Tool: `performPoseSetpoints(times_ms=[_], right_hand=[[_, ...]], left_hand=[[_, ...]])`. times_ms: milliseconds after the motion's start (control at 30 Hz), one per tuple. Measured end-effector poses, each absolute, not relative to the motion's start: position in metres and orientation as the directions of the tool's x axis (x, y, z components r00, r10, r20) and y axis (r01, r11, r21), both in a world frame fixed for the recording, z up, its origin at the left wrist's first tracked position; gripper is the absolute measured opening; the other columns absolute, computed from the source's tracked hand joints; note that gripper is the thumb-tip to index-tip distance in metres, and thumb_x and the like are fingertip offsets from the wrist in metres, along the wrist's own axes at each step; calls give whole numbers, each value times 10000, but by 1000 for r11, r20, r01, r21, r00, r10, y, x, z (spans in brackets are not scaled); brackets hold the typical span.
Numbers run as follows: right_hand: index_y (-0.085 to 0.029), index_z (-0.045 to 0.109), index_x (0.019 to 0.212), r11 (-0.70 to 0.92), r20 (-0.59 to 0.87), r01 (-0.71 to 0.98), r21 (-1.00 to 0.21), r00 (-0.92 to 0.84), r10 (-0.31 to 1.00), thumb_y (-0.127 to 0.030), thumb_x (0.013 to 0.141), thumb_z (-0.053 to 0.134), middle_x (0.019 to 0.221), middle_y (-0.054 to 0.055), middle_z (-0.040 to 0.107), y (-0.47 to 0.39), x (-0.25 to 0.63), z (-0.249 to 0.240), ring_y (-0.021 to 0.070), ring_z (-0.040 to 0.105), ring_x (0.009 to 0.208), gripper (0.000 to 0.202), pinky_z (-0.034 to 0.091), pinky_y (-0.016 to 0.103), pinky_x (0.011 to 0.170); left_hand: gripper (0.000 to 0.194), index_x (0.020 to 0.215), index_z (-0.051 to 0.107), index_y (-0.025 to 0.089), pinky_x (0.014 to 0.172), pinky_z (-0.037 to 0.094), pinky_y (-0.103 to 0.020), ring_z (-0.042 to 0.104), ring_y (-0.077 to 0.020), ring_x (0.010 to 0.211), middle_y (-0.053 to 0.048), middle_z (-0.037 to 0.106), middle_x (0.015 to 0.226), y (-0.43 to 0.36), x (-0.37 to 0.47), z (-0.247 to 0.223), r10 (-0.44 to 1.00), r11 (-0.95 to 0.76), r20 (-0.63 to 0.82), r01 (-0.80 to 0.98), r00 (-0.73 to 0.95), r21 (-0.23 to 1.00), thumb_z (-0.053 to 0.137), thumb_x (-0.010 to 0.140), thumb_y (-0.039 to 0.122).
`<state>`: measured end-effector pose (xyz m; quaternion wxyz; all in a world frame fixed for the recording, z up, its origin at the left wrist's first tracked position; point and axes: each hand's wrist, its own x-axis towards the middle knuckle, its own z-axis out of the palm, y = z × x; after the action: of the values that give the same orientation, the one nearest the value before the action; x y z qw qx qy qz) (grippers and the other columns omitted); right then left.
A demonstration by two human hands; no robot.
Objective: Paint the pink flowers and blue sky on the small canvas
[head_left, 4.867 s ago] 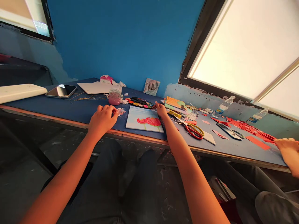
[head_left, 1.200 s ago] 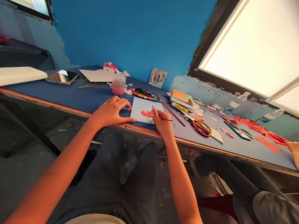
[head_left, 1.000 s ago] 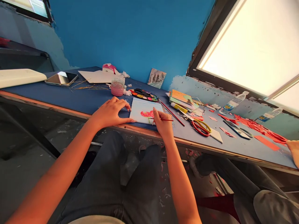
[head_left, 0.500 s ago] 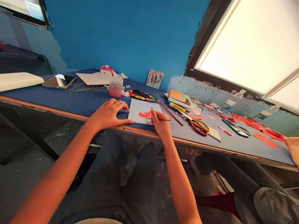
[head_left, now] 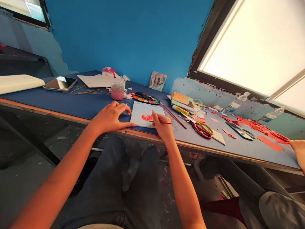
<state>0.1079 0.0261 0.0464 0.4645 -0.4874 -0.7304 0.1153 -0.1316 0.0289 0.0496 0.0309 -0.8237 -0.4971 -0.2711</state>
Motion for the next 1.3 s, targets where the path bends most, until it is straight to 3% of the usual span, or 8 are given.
performPoseSetpoints(times_ms=[133, 400, 667, 1300], right_hand=[[-197, 417, 518, 486, 569, 591, -644, -55, 820, -707, 954, 339, 495, -6, 515, 27, 109, 47, 107, 475, 551, 675, 355, 251, 661], [-189, 434, 510, 495, 569, 584, -643, -69, 820, -637, 968, 393, 481, -23, 504, 27, 109, 46, 96, 473, 537, 642, 370, 258, 727], [-193, 467, 508, 501, 571, 585, -638, -76, 817, -701, 957, 346, 496, -6, 530, 27, 110, 47, 105, 496, 555, 689, 376, 241, 676], [-199, 404, 497, 483, 576, 588, -649, -35, 817, -671, 960, 366, 471, 0, 504, 28, 110, 45, 109, 478, 535, 662, 367, 253, 622]], left_hand=[[570, 1098, 618, 244, 999, 418, -443, 512, -285, 1133, -68, 641, 1237, 28, -132, 50, 800, -514, 469, 831, 375, 212, 588, 815, 738], [565, 1101, 614, 253, 1004, 422, -458, 513, -287, 1144, -61, 640, 1227, 29, -132, 50, 801, -508, 472, 835, 367, 212, 593, 812, 738], [570, 1102, 611, 253, 1012, 412, -442, 514, -284, 1136, -65, 641, 1221, 29, -132, 50, 805, -506, 467, 834, 365, 221, 586, 808, 742], [572, 1097, 611, 260, 1005, 417, -443, 514, -281, 1140, -60, 637, 1246, 29, -132, 49, 806, -506, 467, 834, 364, 222, 575, 809, 752]])
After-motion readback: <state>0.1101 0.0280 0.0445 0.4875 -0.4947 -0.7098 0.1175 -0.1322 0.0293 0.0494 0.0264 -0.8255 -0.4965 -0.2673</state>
